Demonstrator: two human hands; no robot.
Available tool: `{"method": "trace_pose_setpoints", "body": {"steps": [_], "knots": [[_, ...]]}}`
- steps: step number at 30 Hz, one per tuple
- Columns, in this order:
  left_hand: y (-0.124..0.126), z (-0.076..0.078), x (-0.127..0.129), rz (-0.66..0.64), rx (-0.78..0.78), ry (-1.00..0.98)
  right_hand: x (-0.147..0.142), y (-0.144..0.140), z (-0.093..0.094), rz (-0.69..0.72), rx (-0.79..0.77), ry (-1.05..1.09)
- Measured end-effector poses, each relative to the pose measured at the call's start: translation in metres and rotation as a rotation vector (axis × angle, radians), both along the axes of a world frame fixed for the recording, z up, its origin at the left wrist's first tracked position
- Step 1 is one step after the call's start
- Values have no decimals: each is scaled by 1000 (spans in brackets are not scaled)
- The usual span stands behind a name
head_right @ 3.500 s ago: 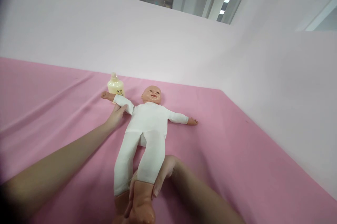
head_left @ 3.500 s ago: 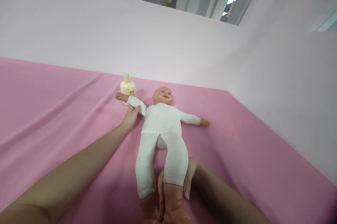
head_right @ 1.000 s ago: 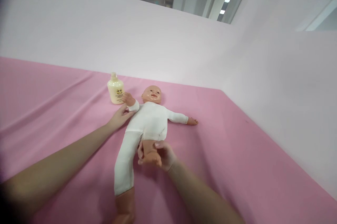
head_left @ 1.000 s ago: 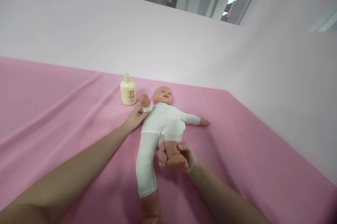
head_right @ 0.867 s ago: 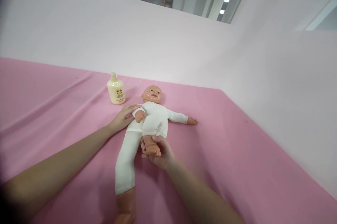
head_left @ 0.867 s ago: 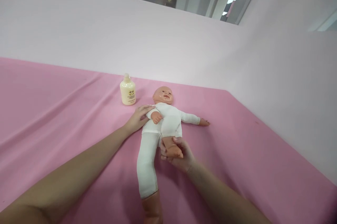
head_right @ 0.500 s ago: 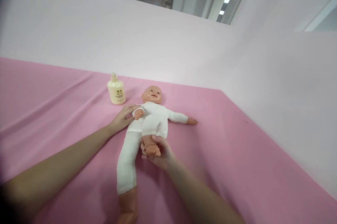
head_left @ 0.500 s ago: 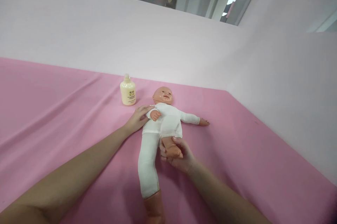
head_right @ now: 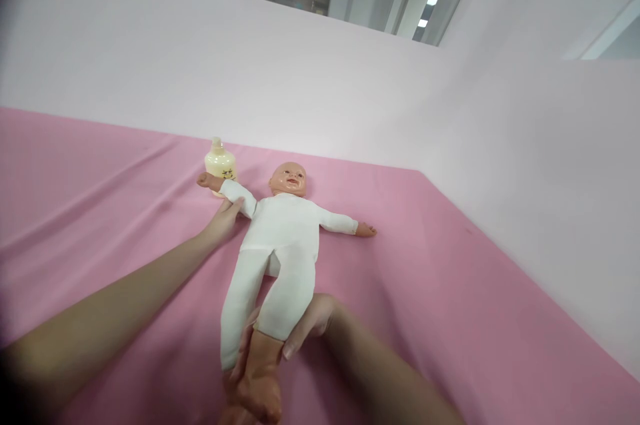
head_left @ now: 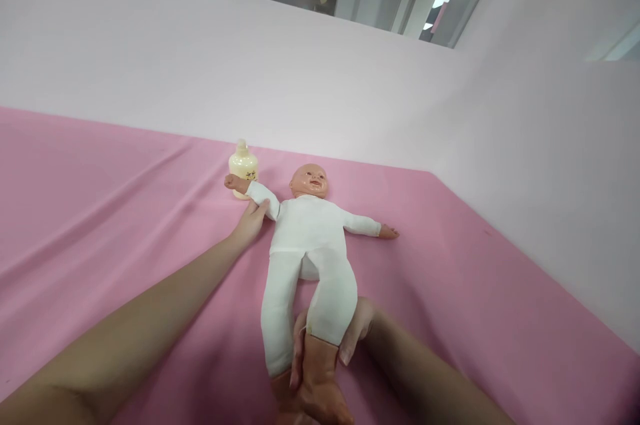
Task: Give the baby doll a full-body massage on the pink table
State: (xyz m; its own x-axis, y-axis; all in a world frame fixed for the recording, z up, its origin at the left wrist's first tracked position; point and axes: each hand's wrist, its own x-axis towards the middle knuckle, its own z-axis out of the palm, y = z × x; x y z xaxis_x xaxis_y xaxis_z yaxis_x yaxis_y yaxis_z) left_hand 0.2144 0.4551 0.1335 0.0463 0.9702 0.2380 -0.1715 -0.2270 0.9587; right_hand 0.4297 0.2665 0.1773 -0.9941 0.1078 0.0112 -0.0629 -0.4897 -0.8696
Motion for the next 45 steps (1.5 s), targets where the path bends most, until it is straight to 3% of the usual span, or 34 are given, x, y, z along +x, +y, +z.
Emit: {"method": "trace_pose_setpoints", "body": {"steps": [5, 9, 11, 16, 21, 24, 38, 45], "knots": [[-1, 4, 0, -30, -21, -24, -3, 12, -1, 111, 143, -31], [-7, 10, 0, -27, 26, 53, -4, 8, -8, 91, 117, 5], [-11, 11, 0, -22, 36, 107, -3, 2, -12, -37, 35, 75], [-19, 14, 2, 17, 81, 306, -1, -7, -11, -554, -184, 184], [-27, 25, 2, -81, 451, 551, -5, -3, 4, -919, -328, 202], [-30, 28, 0, -106, 575, 667, -6, -2, 7, -1002, -344, 157], [-30, 27, 0, -112, 544, 650, -7, -1, 3, -1031, -409, 137], [-28, 28, 3, -68, 427, 477, -3, -5, -4, -745, -320, 186]]}}
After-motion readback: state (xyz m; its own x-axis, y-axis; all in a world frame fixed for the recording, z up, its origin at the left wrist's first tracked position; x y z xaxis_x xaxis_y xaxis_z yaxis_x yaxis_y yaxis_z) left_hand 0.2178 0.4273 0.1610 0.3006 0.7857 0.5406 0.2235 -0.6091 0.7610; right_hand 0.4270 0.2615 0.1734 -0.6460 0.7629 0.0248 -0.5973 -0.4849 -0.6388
